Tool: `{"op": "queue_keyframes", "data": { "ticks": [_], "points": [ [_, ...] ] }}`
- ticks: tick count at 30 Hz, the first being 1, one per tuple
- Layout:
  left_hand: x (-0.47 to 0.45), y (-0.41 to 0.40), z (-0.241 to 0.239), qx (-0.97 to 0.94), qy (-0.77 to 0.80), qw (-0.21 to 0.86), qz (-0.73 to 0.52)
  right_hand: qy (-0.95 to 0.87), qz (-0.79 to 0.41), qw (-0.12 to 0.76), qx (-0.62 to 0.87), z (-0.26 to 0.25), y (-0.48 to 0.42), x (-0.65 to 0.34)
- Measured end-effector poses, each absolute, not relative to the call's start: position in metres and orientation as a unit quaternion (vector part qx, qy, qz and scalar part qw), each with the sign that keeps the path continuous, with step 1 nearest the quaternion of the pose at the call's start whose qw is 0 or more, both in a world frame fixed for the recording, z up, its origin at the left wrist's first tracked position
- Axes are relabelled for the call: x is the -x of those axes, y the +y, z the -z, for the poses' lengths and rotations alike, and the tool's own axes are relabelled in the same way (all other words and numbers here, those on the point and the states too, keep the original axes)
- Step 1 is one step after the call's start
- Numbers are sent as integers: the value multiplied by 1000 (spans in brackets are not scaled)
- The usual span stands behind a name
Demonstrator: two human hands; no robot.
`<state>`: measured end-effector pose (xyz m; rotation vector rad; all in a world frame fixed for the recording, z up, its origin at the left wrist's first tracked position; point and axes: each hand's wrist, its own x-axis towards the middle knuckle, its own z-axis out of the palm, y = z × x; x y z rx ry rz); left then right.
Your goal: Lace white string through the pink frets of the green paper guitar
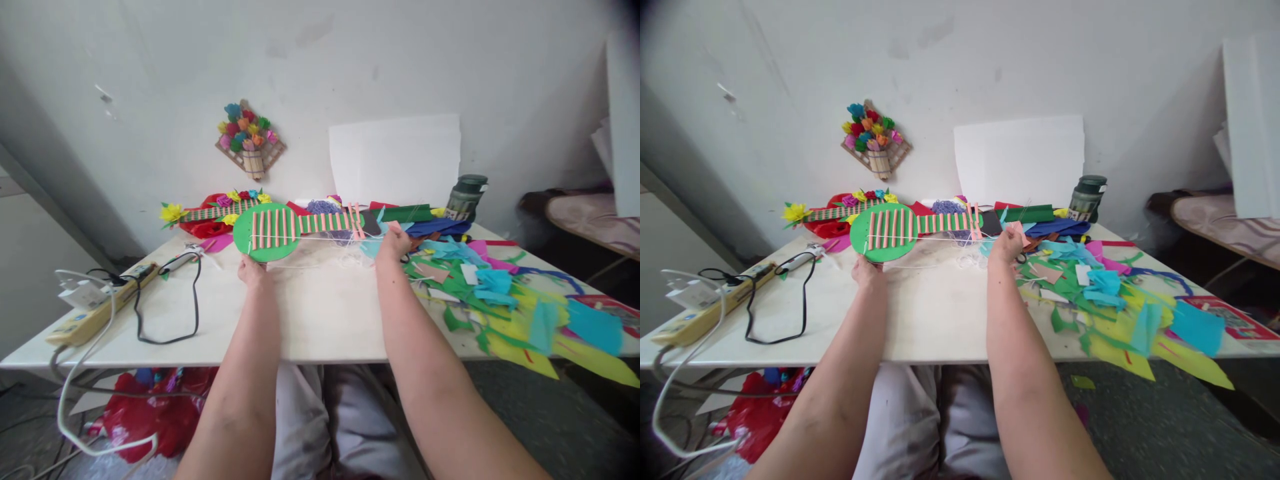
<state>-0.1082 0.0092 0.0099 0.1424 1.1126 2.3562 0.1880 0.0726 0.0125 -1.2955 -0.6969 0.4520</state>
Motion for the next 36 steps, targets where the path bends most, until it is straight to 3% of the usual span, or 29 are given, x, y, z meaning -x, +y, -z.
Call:
{"op": "queue_keyframes", "data": {
  "ticks": [7,15,21,27,31,36],
  "points": [
    [111,11,-7,-62,381,250,-888,-290,-124,695,646,-25,57,-180],
    [118,14,-6,-37,385,225,-894,-361,-196,660,630,-26,53,-172],
    [122,17,-4,-51,418,209,-882,-307,-188,601,714,-37,35,-174],
    [117,12,-8,-45,441,226,-868,-352,-176,591,705,-36,34,-171],
    [110,7,-13,-54,406,256,-876,-347,-225,632,655,-28,42,-170],
    [108,5,-13,-83,425,266,-861,-286,-439,682,510,-24,48,-167]
  ]
}}
